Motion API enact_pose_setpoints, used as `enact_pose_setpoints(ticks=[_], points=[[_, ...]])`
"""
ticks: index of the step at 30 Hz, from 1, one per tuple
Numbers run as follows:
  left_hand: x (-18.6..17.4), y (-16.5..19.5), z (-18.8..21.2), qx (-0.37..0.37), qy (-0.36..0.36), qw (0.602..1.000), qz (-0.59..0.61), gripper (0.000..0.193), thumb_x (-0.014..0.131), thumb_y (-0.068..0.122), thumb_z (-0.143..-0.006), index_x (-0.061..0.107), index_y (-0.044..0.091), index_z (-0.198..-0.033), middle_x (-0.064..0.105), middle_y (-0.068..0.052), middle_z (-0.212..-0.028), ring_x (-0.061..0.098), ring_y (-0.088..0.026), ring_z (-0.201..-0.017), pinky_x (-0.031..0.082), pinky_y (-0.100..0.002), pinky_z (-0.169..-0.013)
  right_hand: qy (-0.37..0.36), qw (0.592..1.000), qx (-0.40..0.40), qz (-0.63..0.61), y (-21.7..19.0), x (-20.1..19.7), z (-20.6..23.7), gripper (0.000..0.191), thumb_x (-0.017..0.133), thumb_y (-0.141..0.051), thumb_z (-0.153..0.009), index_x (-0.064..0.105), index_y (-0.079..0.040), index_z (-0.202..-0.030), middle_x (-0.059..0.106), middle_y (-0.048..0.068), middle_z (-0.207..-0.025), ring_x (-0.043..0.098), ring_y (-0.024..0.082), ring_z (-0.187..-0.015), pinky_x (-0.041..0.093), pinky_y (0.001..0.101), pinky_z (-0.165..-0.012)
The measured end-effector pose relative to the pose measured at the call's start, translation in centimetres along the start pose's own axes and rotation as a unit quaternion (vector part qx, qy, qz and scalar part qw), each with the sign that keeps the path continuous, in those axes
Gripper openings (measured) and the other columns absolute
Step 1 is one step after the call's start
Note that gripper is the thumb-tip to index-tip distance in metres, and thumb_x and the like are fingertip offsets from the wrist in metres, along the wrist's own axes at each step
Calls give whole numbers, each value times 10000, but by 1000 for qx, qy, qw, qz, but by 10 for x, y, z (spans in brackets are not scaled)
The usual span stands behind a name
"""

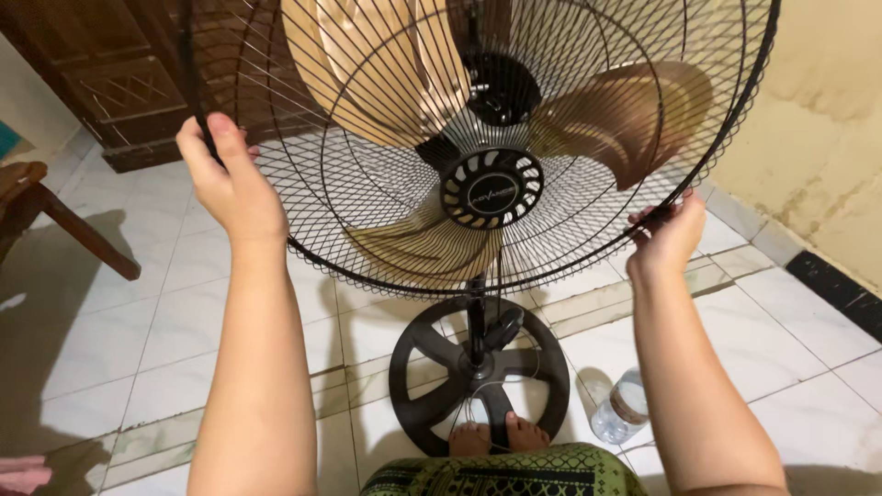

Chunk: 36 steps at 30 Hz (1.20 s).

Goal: The person kneels on the floor and unscrews the center cap of a standing fan's blades using a screwdriver, then removes and reattaches the front grille. They plug the fan's power cord into a power strip, turn the fan on, and hold their hands near the grille as the blades spin.

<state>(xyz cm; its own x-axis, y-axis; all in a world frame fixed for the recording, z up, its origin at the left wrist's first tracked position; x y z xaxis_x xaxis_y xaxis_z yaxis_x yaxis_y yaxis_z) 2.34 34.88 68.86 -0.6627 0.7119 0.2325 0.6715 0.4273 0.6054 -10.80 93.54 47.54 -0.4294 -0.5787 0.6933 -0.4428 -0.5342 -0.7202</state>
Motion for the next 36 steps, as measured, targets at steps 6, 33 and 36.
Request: enact_pose_setpoints(ticks=[6, 33, 36], points=[[-8, 9, 5, 31, -41, 999, 8, 474, 532, 375, -1174, 492, 24, -1491, 604, -105, -1353, 562, -198, -1202, 481, -341, -1056, -134, 978, 112, 114, 59, -42, -26, 247, 506, -167, -991, 540, -118, -1231, 675, 60, -1033, 631, 209, -971, 539, 413, -745], [93, 90, 246, 115, -207, 931, -277, 1173, 847, 711, -652, 338, 91, -1508, 102, -320, -1501, 77, -637, -1386, 132, -817, -1063, -472, 841, 0, 264, 262, 77, 80, 791, 745, -64, -739, 356, -123, -1426, 533, 93, -1328, 517, 258, -1185, 501, 407, -912], [88, 97, 238, 126, -195, 944, -236, 1181, 853, 686, -694, 292, 82, -1539, 78, -323, -1548, 61, -613, -1451, 135, -815, -1132, -464, 851, 2, 247, 255, 76, 87, 745, 732, -71, -753, 372, -119, -1403, 541, 91, -1301, 527, 252, -1156, 505, 402, -891]])
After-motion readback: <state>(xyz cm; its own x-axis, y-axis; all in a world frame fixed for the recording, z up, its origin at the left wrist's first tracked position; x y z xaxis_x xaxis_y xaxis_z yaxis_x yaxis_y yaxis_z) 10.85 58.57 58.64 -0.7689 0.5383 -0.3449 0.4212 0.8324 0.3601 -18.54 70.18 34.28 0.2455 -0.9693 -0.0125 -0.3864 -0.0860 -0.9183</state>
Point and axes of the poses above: each hand's wrist, its own z-axis away from the middle knuckle, its own x-axis out of the palm, y = z × x, the point moved 8 cm from there along -z, towards the middle knuckle
